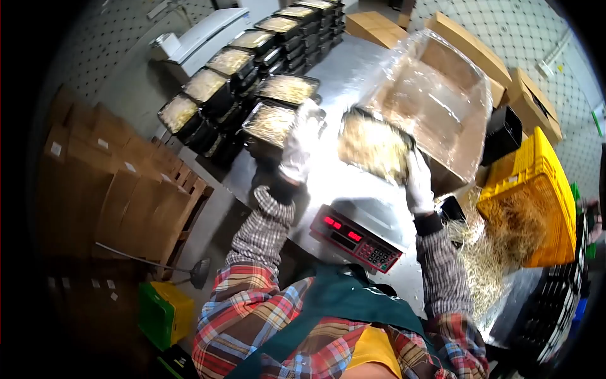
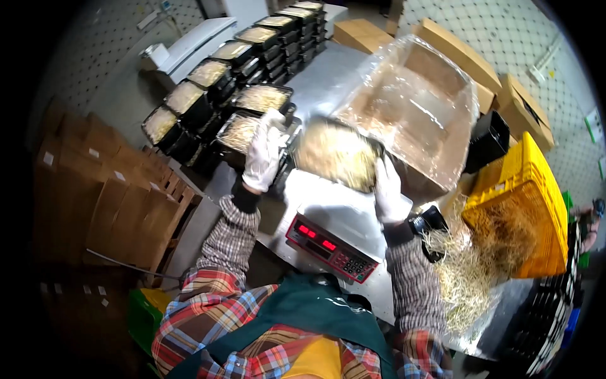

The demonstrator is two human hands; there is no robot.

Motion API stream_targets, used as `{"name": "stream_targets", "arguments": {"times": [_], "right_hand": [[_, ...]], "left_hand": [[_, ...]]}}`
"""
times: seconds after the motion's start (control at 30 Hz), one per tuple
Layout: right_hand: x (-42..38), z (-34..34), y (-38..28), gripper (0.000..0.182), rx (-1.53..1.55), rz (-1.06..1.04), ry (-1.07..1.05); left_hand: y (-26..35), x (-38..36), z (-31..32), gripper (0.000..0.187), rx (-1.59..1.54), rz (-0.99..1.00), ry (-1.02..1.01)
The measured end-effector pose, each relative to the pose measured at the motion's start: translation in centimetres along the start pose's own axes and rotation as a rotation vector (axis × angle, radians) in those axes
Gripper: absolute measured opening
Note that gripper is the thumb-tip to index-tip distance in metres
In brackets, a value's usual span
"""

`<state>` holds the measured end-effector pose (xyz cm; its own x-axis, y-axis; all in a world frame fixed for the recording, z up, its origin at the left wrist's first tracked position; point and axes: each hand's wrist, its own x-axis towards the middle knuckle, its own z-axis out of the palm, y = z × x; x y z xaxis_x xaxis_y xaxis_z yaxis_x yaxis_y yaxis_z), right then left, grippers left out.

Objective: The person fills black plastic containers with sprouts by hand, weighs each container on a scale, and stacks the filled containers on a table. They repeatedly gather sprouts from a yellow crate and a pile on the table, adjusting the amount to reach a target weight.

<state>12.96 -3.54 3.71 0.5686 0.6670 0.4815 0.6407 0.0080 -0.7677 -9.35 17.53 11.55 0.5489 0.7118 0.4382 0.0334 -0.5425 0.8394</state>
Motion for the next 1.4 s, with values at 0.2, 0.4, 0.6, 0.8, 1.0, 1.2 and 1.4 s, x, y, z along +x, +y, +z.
{"name": "stream_targets", "arguments": {"times": [0.2,0.4,0.6,0.8,1.0,1.2,1.4], "right_hand": [[17.2,16.4,-8.3,0.034,0.915,0.505,-0.24],[20.6,24.9,-9.0,0.034,0.556,0.565,-0.142],[20.0,23.6,-7.9,0.036,0.508,0.467,-0.137],[18.9,21.4,-3.5,0.045,0.362,0.441,-0.157],[7.7,6.1,-5.7,0.036,0.373,0.488,-0.129],[-13.8,-4.2,-4.2,0.029,0.409,0.954,0.132],[-32.3,-12.7,-2.9,0.021,0.269,1.092,0.478]], "left_hand": [[-6.8,2.8,-6.5,0.079,1.134,-0.249,-0.362],[-8.4,1.2,-8.1,0.081,1.092,-0.27,-0.149],[-7.9,2.8,-6.9,0.079,1.136,-0.272,-0.162],[-9.0,3.0,-6.9,0.082,1.183,-0.221,-0.165],[-9.0,2.3,-5.3,0.075,1.214,-0.125,0.11],[3.5,-2.2,12.2,0.028,0.436,0.688,-0.224],[3.5,-16.3,36.3,0.038,0.303,0.899,-0.963]]}}
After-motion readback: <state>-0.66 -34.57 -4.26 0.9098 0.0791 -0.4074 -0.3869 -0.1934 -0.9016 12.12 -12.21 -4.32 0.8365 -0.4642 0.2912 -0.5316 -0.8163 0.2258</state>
